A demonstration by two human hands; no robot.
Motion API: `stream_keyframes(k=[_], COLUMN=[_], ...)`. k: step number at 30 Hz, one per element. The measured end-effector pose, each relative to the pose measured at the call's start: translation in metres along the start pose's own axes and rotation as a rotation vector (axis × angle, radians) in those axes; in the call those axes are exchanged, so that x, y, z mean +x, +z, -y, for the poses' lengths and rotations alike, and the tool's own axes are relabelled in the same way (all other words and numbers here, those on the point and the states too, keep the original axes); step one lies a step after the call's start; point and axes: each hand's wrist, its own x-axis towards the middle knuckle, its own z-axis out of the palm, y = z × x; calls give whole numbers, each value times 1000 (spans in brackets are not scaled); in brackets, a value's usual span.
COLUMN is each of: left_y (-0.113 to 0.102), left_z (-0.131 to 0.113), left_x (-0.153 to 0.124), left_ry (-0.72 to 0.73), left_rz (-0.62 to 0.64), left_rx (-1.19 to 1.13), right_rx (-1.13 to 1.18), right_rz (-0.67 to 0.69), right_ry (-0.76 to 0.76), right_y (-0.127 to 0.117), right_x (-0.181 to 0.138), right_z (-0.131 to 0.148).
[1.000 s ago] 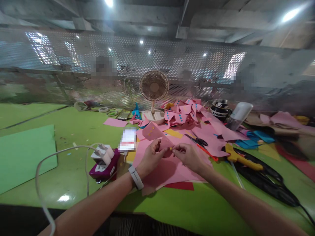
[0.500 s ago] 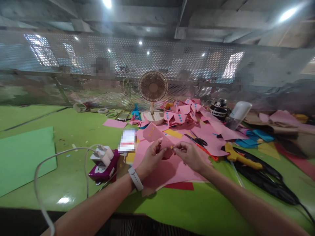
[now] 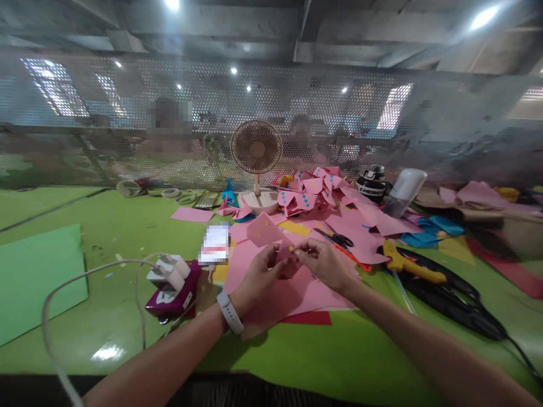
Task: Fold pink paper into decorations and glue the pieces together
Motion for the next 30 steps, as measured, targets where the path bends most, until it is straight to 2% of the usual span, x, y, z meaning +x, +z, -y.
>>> stream_keyframes(k=[7,14,21,30], left_y=[-2,-2,0,0], left_z=[6,2,-2,-7], left_x=[1,0,1,3], left_ry=[33,33,20,21], left_rz=[-27,-29,-44,-11], left_rx=[137,164,152,17], right_rx=[-12,-2,-14,37], right_rz=[-1,-16,-29,-47], right_ry=[-1,38,23,35], right_y=[0,0,2,7], right_x=[0,0,0,-1], right_z=[1,1,0,-6])
